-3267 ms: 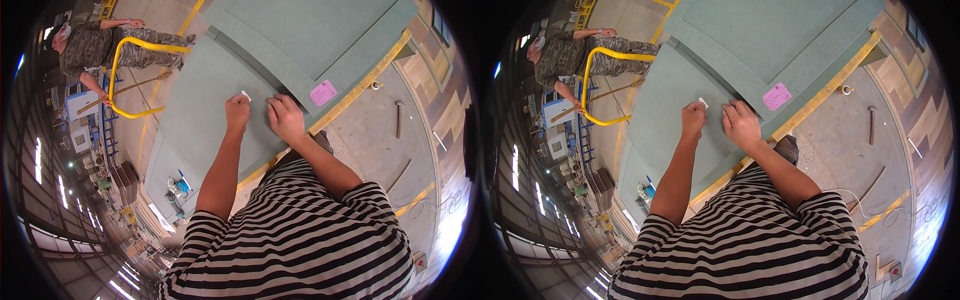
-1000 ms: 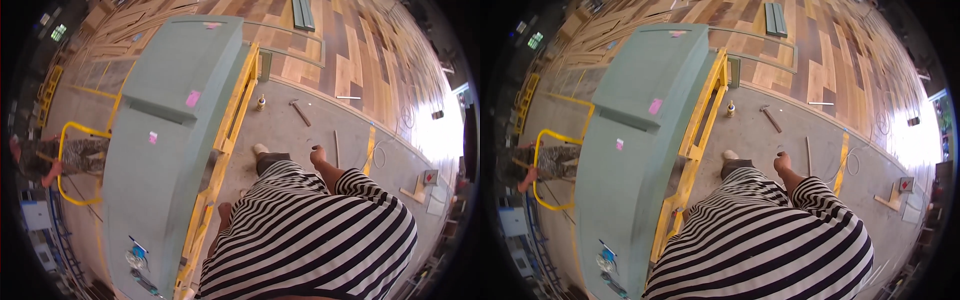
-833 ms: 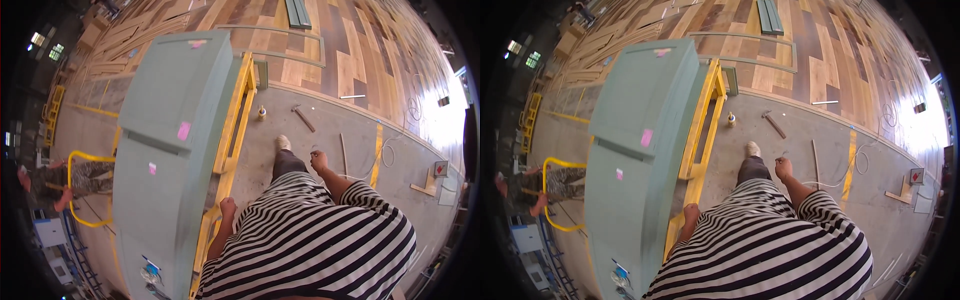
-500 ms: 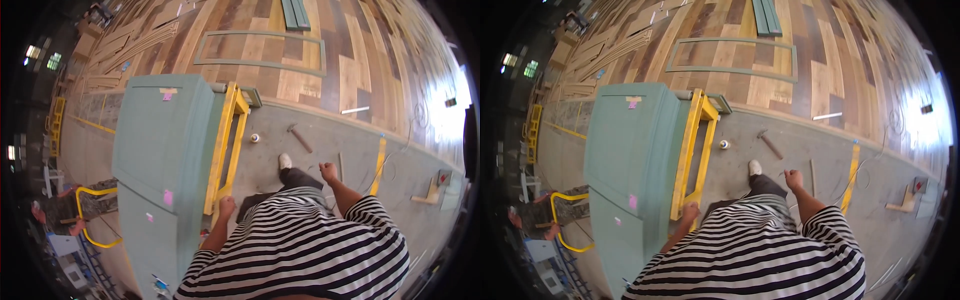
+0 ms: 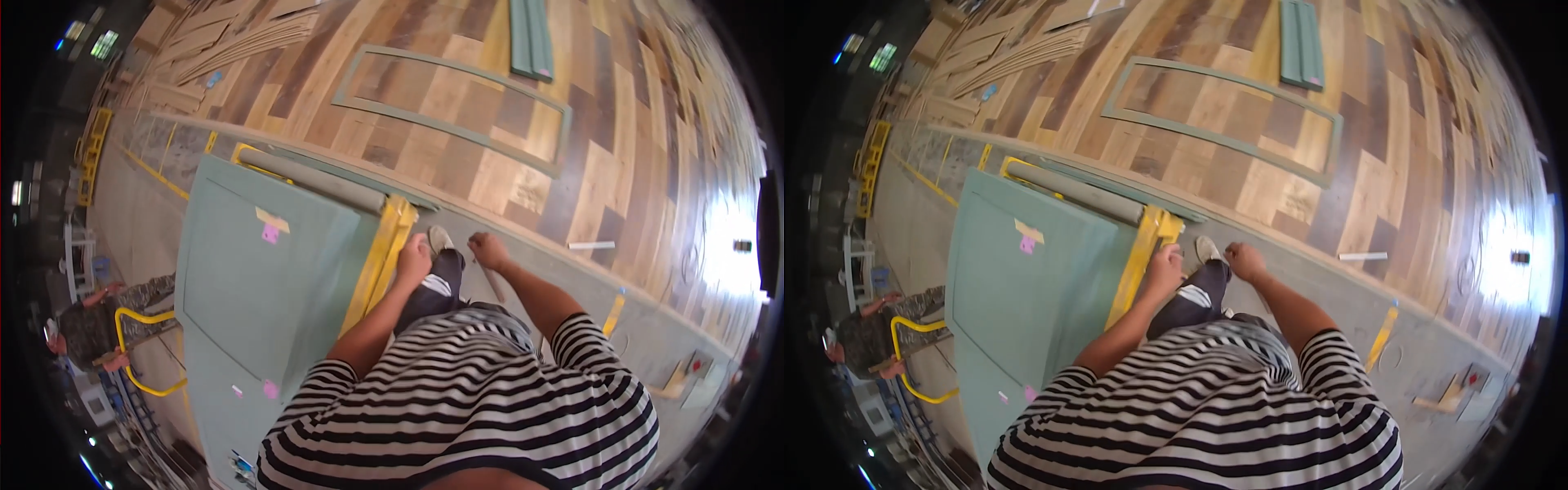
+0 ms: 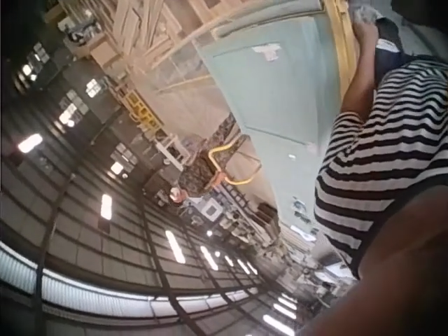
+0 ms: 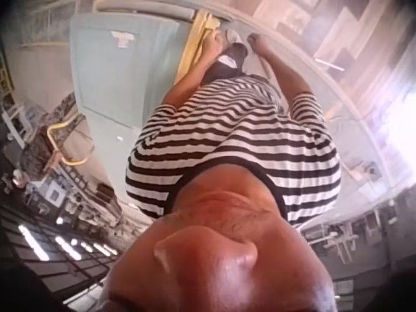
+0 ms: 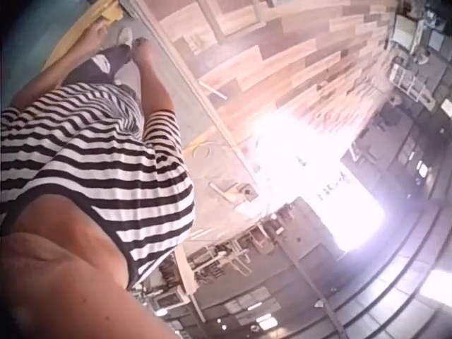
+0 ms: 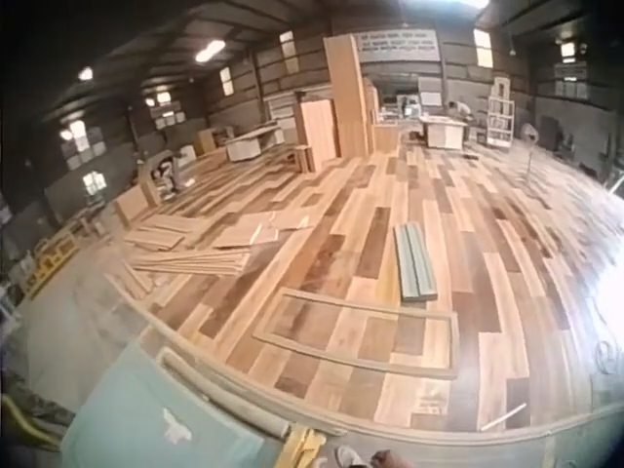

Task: Sanding panels, marking them with a pen, moving them to a conveyor, and refilling glue bottles.

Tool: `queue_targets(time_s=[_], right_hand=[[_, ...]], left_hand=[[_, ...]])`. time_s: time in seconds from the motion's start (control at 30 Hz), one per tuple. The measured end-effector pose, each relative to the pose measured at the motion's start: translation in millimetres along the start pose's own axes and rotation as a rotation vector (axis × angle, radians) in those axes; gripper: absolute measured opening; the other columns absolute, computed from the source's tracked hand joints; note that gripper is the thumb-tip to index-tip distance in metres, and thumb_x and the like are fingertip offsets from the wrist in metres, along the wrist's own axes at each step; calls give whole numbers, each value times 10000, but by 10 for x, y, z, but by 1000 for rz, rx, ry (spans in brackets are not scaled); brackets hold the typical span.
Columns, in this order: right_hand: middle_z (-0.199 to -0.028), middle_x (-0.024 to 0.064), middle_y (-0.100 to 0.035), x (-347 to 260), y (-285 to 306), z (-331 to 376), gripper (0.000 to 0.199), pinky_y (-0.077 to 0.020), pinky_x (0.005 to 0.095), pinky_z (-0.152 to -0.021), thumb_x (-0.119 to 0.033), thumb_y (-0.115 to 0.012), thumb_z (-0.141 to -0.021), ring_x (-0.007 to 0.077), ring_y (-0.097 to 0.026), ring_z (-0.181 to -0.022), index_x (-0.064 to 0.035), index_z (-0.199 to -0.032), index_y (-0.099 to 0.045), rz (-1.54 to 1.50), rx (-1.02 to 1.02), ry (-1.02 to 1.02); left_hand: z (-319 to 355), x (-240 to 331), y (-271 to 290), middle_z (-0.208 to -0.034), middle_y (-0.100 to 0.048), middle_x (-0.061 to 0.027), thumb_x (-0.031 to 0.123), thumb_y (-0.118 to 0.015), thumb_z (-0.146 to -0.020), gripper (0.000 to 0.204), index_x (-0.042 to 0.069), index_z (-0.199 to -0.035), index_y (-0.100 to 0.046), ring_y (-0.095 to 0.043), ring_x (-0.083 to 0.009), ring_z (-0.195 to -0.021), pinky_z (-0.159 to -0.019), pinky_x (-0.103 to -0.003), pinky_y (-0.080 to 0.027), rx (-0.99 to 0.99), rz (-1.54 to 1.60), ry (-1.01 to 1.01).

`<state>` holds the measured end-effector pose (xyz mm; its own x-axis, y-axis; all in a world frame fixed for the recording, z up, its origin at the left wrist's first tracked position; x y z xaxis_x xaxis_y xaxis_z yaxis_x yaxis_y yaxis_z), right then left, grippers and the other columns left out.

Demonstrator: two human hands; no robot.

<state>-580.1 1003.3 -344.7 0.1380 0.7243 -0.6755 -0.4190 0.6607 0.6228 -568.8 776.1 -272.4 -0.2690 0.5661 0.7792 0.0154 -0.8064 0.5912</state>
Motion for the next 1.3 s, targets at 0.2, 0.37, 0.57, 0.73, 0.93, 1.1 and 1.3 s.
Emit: queue_targets(time_s=[0.2,0.37,0.57,0.73,0.93,1.1,1.3], right_hand=[[-1203,156,-596,-400,-593,-1418,515,-456,448,-939,-260,-680,-781,360,-547,-1130,-132,-1260,-541,234,-253,51],[-1242,148,-552,-793,-1120,-2042,692,-439,498,-948,-261,-694,-757,339,-509,-1192,-158,-1376,-404,325,-475,133],[-1296,188,-506,-295,-1426,-2381,684,-494,496,-859,-92,-580,-779,421,-565,-1066,-104,-1418,-338,300,-662,167],[-1295,216,-487,-485,-1255,-2601,728,-501,482,-855,-46,-555,-773,422,-564,-1061,-37,-1446,-278,216,-661,269],[-1336,229,-415,-344,-1105,-2763,771,-473,476,-937,-44,-601,-785,423,-482,-1178,-18,-1459,-225,181,-783,231],[-1325,263,-434,-473,-1030,-2875,782,-474,443,-934,-9,-559,-770,433,-504,-1140,10,-1463,-199,111,-756,283],[-1356,279,-419,-313,-986,-2969,835,-495,443,-898,3,-554,-770,433,-533,-1107,-6,-1485,-122,164,-764,299]], left_hand=[[-1444,-320,-104,-1155,-590,-252,114,-555,-863,368,-19,-1206,-529,-560,-393,-1100,-947,-446,-439,148,76,173],[-2250,-1059,608,-1226,-534,-300,115,-524,-880,446,-95,-1269,-463,-490,-425,-1183,-1026,-446,-378,533,-184,463],[-2545,-1659,447,-1264,-467,-370,163,-480,-895,514,-145,-1296,-388,-474,-495,-1169,-1039,-476,-371,833,-51,874],[-2540,-2380,680,-1118,-566,-358,355,-472,-952,566,-148,-1209,-455,-572,-449,-1059,-949,-476,-452,1190,182,1135],[-2838,-2689,429,-1043,-645,-242,290,-539,-933,393,-90,-1014,-598,-647,-343,-882,-792,-411,-505,836,286,1056],[-2732,-2382,804,-895,-623,-133,139,-525,-891,195,-29,-980,-572,-641,-244,-765,-674,-364,-507,909,487,1081],[-2559,-625,1365,-930,-600,-107,84,-531,-900,213,-4,-1094,-535,-634,-228,-836,-679,-382,-531,982,748,960]])
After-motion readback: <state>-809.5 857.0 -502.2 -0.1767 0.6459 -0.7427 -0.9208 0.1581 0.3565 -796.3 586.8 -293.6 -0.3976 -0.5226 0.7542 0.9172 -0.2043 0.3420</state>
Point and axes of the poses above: each hand's wrist, its own z-axis away from the middle knuckle, its own y-axis out of the back of the hand, x = y × z, the point moved 10 cm from there along -z, towards the middle knuckle
